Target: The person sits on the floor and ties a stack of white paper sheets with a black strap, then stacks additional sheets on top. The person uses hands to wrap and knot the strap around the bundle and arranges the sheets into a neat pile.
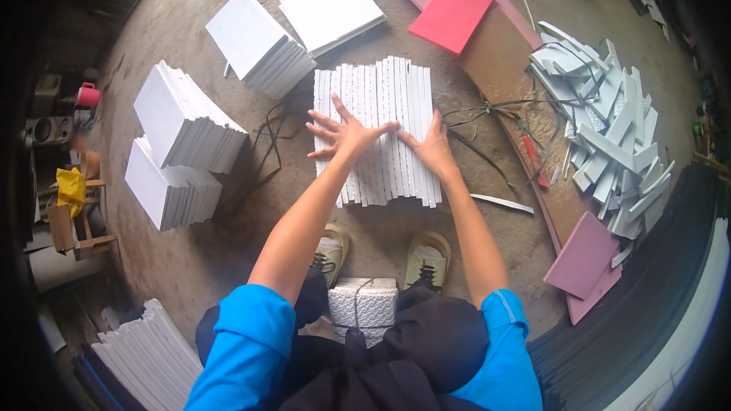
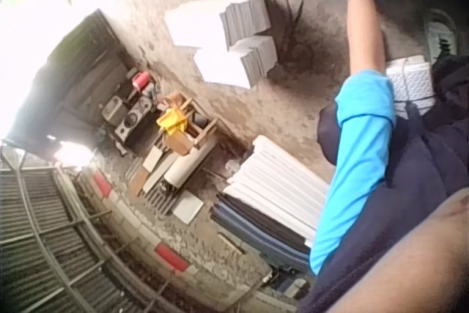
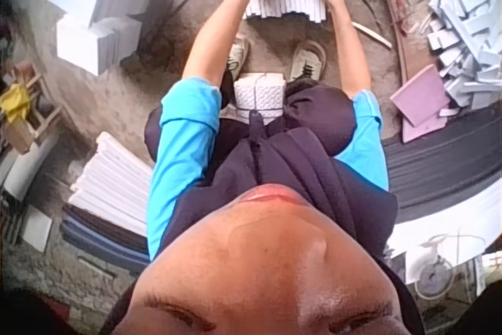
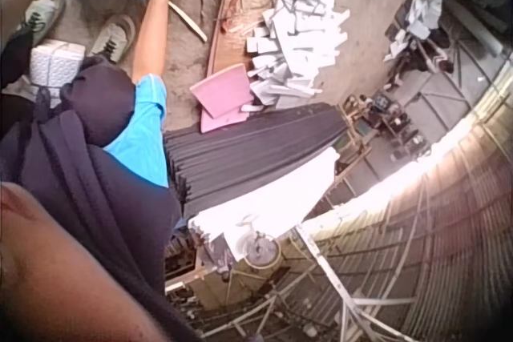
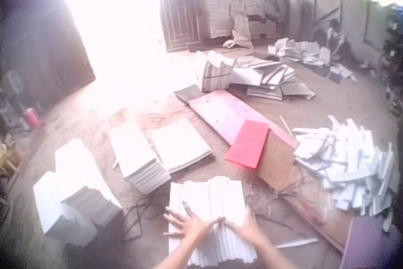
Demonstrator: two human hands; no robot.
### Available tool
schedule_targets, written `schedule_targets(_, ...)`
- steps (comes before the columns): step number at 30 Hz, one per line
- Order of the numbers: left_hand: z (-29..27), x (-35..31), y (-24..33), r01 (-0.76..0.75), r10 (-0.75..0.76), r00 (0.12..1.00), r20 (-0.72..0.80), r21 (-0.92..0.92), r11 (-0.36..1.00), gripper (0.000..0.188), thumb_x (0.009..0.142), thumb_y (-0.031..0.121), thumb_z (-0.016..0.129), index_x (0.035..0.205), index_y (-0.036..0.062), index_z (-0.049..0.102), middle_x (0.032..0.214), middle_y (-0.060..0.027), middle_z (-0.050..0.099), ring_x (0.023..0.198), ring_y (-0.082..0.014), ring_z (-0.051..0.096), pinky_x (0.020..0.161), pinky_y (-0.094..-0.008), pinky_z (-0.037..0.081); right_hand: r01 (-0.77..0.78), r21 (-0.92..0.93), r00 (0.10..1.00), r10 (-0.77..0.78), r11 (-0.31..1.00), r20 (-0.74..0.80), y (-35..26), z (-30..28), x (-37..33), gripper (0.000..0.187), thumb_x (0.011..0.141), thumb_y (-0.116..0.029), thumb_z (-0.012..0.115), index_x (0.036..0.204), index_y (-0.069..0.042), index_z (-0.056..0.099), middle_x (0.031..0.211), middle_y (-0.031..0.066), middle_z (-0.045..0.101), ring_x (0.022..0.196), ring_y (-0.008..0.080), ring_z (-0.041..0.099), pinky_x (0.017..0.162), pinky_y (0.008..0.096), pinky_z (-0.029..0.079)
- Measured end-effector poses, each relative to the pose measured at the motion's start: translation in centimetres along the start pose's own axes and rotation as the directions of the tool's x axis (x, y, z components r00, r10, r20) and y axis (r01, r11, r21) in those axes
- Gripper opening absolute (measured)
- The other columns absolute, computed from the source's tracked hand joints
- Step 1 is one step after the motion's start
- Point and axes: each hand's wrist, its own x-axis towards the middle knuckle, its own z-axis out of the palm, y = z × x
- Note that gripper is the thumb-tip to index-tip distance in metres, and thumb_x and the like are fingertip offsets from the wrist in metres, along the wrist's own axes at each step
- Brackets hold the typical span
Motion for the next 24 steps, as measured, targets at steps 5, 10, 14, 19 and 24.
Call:
schedule_targets(5, -0.1, 0.5, 0.1, -0.016, 0.016, 1.0, 0.016, -0.015, 1.0, 0.14, 0.038, 0.066, 0.073, 0.136, 0.0204, -0.017, 0.132, -0.0292, -0.029, 0.122, -0.045, -0.028, 0.081, -0.0765, -0.004, -0.064, 0.14, 0.998, 0.059, 0.988, 0.038, 1.3, -1.8, 1.3, 0.104, 0.063, -0.04, 0.073, 0.133, 0.002, 0.009, 0.126, 0.0295, 0.034, 0.118, 0.0346, 0.039, 0.097, 0.0358, 0.033)
schedule_targets(10, 0.2, 1.1, -0.1, -0.045, 0.046, 0.999, 0.014, -0.048, 0.998, 0.136, 0.043, 0.064, 0.073, 0.136, 0.0201, -0.017, 0.132, -0.0293, -0.029, 0.122, -0.045, -0.028, 0.081, -0.0761, -0.004, -0.027, -0.141, 0.996, 0.015, 0.99, -0.087, -1.1, 0.4, 0.5, 0.118, 0.058, -0.045, 0.075, 0.136, -0.007, -0.004, 0.131, 0.0297, 0.02, 0.12, 0.0434, 0.029, 0.097, 0.0457, 0.032)
schedule_targets(14, 0.3, 1.6, -0.3, -0.025, 0.026, 0.998, 0.053, -0.03, 0.999, 0.133, 0.047, 0.061, 0.073, 0.136, 0.0222, -0.018, 0.131, -0.0288, -0.031, 0.122, -0.0443, -0.028, 0.082, -0.0753, -0.004, -0.099, -0.161, 0.994, 0.092, 0.982, -0.05, -2.5, 0.5, 0.2, 0.122, 0.056, -0.047, 0.075, 0.136, -0.011, -0.009, 0.131, 0.0292, 0.016, 0.118, 0.0469, 0.027, 0.096, 0.0499, 0.031)
schedule_targets(19, 0.2, 1.9, -0.7, -0.033, 0.037, 0.997, 0.067, -0.055, 0.998, 0.13, 0.049, 0.057, 0.075, 0.135, 0.0267, -0.017, 0.131, -0.0265, -0.034, 0.123, -0.0422, -0.029, 0.084, -0.0744, -0.004, -0.085, -0.158, 0.995, 0.076, 0.984, -0.067, -1.4, 0.1, 1.3, 0.122, 0.056, -0.043, 0.076, 0.136, -0.011, -0.01, 0.133, 0.0301, 0.013, 0.119, 0.046, 0.026, 0.097, 0.0488, 0.031)
schedule_targets(24, 0.6, 1.9, -0.8, -0.001, 0.002, 1.0, 0.027, -0.036, 0.999, 0.128, 0.052, 0.06, 0.073, 0.134, 0.0278, -0.019, 0.132, -0.0245, -0.033, 0.125, -0.0404, -0.027, 0.086, -0.0733, -0.002, -0.075, -0.304, 0.994, 0.045, 0.95, -0.103, -4.0, 1.1, 0.0, 0.12, 0.058, -0.04, 0.076, 0.137, -0.015, -0.011, 0.135, 0.031, 0.007, 0.123, 0.0461, 0.019, 0.093, 0.0597, 0.027)
